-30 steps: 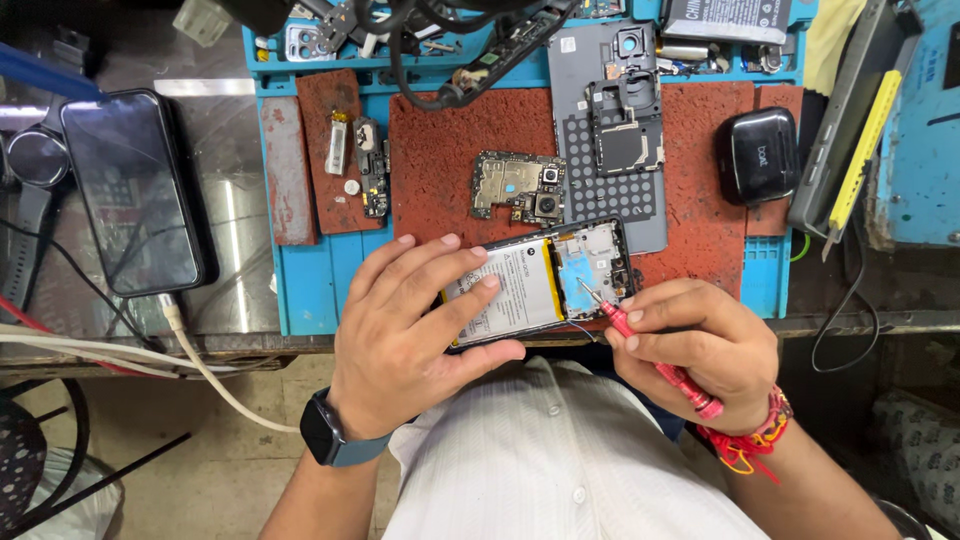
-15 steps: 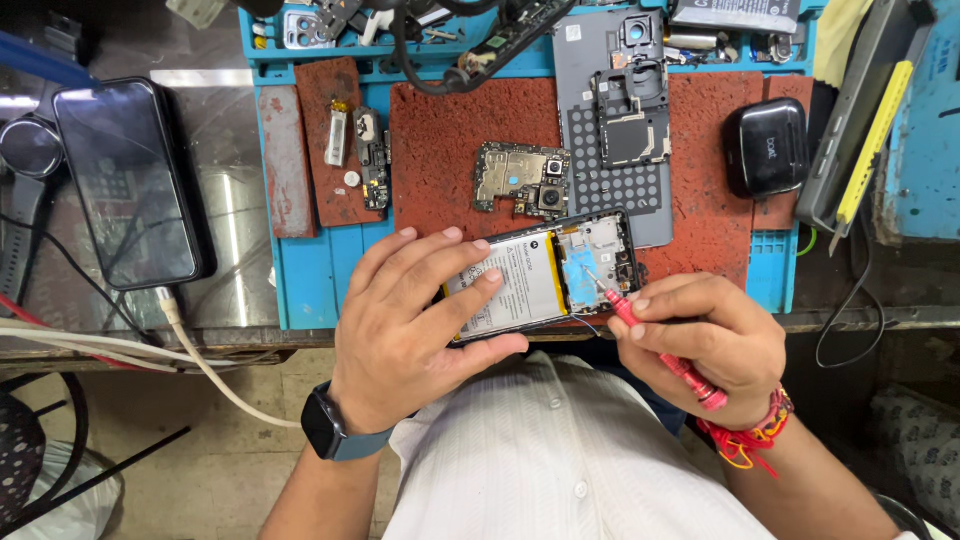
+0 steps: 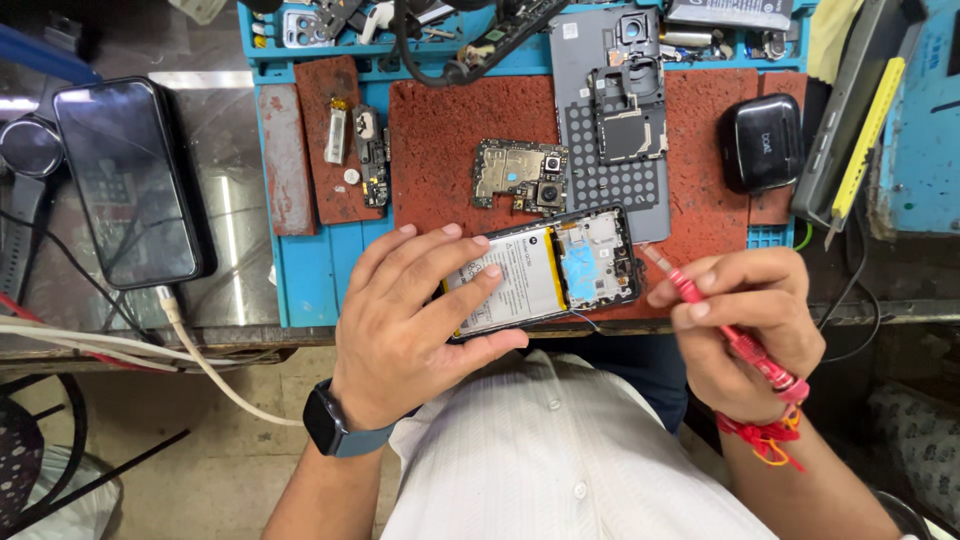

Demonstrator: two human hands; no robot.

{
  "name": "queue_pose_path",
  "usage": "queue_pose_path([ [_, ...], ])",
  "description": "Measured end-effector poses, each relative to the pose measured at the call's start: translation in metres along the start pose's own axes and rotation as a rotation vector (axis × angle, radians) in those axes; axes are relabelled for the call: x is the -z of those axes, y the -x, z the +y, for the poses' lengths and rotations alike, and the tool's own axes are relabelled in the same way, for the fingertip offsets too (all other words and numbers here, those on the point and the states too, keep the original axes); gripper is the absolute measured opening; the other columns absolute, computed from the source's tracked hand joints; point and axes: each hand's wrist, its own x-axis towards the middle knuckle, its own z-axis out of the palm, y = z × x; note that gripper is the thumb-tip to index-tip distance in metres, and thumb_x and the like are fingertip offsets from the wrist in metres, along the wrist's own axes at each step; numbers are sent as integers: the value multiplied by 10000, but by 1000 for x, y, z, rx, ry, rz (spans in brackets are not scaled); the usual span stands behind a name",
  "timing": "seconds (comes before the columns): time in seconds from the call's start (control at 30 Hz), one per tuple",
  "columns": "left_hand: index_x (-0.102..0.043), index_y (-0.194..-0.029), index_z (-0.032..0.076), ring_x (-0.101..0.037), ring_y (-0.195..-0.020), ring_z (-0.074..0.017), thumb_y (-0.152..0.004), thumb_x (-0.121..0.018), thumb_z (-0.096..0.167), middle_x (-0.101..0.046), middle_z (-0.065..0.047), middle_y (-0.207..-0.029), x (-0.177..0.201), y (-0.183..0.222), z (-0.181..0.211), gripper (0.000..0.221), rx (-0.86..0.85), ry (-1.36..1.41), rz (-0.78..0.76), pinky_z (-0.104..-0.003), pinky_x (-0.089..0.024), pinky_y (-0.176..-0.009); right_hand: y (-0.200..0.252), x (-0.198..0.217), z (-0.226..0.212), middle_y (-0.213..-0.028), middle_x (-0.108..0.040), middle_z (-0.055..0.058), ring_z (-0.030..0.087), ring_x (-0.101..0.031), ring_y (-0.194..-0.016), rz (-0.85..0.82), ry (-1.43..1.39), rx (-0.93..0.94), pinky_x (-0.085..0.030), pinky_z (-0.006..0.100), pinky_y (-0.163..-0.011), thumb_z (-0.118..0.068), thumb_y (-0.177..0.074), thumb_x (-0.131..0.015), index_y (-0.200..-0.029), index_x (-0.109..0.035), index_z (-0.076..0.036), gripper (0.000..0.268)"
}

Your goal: The person disassembles a mobile phone motherboard to remove small components and then uses a screwdriver to work on the internal frame next to the battery.

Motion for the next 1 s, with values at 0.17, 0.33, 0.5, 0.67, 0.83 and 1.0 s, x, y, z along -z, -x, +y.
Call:
queue_pose_path([
  [0.17, -725, -1099, 106, -622, -1245, -280, -770, -883, 487, -673, -58, -1269, 1, 2, -1, 527, -11, 0, 9, -492, -443, -1119, -6, -8, -5, -1079, -617, 123, 256, -665, -955, -204, 363, 240, -544, 387, -851, -53, -936, -668, -1052, -652, -49, 117],
  [0.33, -729, -1128, 114, -602, -1284, -281, -772, -863, 487, -667, -59, -1305, 4, 3, -1, 533, -15, 42, -17, -495, -419, -1143, -15, -25, -22, -981, -571, 69, 274, -529, -883, -317, 644, 216, -399, 428, -820, -442, -795, -866, -1186, -693, -40, 587],
  [0.5, -633, -1328, 128, -564, -1356, -292, -821, -875, 405, -589, -85, -1441, 7, 7, -1, 627, 18, 74, -51, -502, -399, -1206, -23, -29, -28, -941, -583, 71, 290, -523, -885, -393, 753, 172, -384, 453, -828, -509, -677, -901, -1112, -748, -86, 625],
  [0.67, -417, -1550, 127, -443, -1499, -351, -814, -880, 326, -431, -165, -1611, 10, 17, 0, 892, 66, 93, -78, -530, -328, -1281, -9, -6, -16, -1042, -635, 58, 268, -566, -936, -343, 640, 203, -427, 406, -862, -427, -807, -878, -1098, -739, -87, 469],
  [0.83, -358, -1567, 57, -404, -1518, -374, -834, -899, 341, -457, -157, -1591, 9, 27, 2, 954, 146, 47, -11, -550, -271, -1296, 25, 14, -2, -1061, -673, 46, 221, -616, -873, -187, 536, 241, -426, 336, -751, -388, -1009, -759, -1082, -743, -83, 314],
  [1.0, -395, -1548, 66, -440, -1485, -363, -812, -908, 372, -525, -134, -1511, 6, 28, -1, 948, 144, 47, -19, -551, -296, -1285, 45, 28, 2, -959, -645, 55, 237, -636, -821, -85, 464, 250, -508, 375, -737, -458, -1043, -572, -1073, -694, -75, 403],
])
